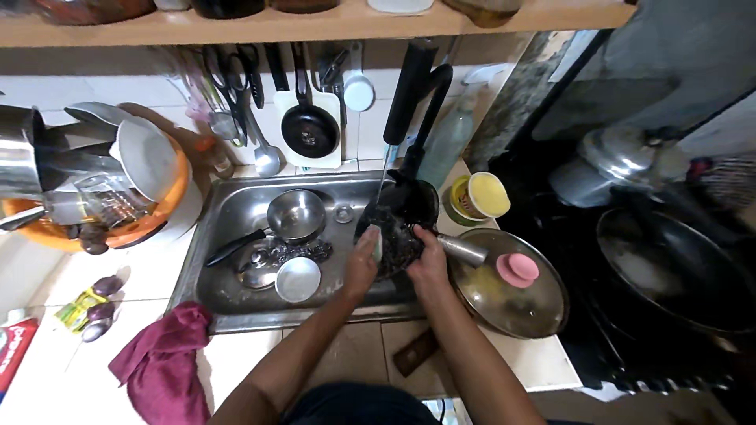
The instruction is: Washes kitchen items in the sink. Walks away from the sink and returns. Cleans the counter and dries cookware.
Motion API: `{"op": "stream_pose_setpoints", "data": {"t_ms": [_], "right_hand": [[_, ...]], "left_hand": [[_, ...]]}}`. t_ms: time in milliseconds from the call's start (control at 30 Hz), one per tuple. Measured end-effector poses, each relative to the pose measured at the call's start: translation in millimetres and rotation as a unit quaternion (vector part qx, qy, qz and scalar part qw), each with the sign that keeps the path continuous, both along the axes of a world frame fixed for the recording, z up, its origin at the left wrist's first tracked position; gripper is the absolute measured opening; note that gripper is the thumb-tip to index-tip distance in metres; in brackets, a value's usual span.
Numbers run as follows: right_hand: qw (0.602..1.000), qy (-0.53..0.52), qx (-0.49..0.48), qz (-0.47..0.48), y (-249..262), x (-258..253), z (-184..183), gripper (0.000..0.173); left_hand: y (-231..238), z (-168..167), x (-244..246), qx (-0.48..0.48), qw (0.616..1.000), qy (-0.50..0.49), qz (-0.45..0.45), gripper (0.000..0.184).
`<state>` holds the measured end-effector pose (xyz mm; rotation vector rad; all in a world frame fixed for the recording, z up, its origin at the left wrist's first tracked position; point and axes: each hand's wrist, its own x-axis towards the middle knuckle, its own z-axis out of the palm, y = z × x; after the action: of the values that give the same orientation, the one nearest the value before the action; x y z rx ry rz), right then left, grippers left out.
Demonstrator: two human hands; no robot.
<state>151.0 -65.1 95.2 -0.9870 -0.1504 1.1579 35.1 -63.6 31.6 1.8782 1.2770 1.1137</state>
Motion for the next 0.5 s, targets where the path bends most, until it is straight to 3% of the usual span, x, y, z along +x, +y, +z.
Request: {"op": "stream_pose_setpoints", "data": {"t_ms": [133,233,400,500], "right_hand": [[0.997,-0.052,-0.015,0.062,-3.8,15.7,6.1,0.012],[0.993,-0.07,0.002,0.098,-9.7,22.8,10.7,0.012],[0.99,-0.074,0.026,0.117,-14.4,27.8,4.1,0.019],[0.989,-0.077,0.016,0.122,-11.3,28.0,4.5,0.019]], "left_hand": [[25.2,7.1,4.9,0.185,0.981,-0.016,-0.049,0.04],[53.7,29.2,6.3,0.24,0.969,-0.003,-0.059,0.041],[111.3,41.4,-5.7,0.13,0.99,-0.053,0.002,0.044],[102.7,46.3,-2.7,0.118,0.991,-0.053,0.025,0.045]]}}
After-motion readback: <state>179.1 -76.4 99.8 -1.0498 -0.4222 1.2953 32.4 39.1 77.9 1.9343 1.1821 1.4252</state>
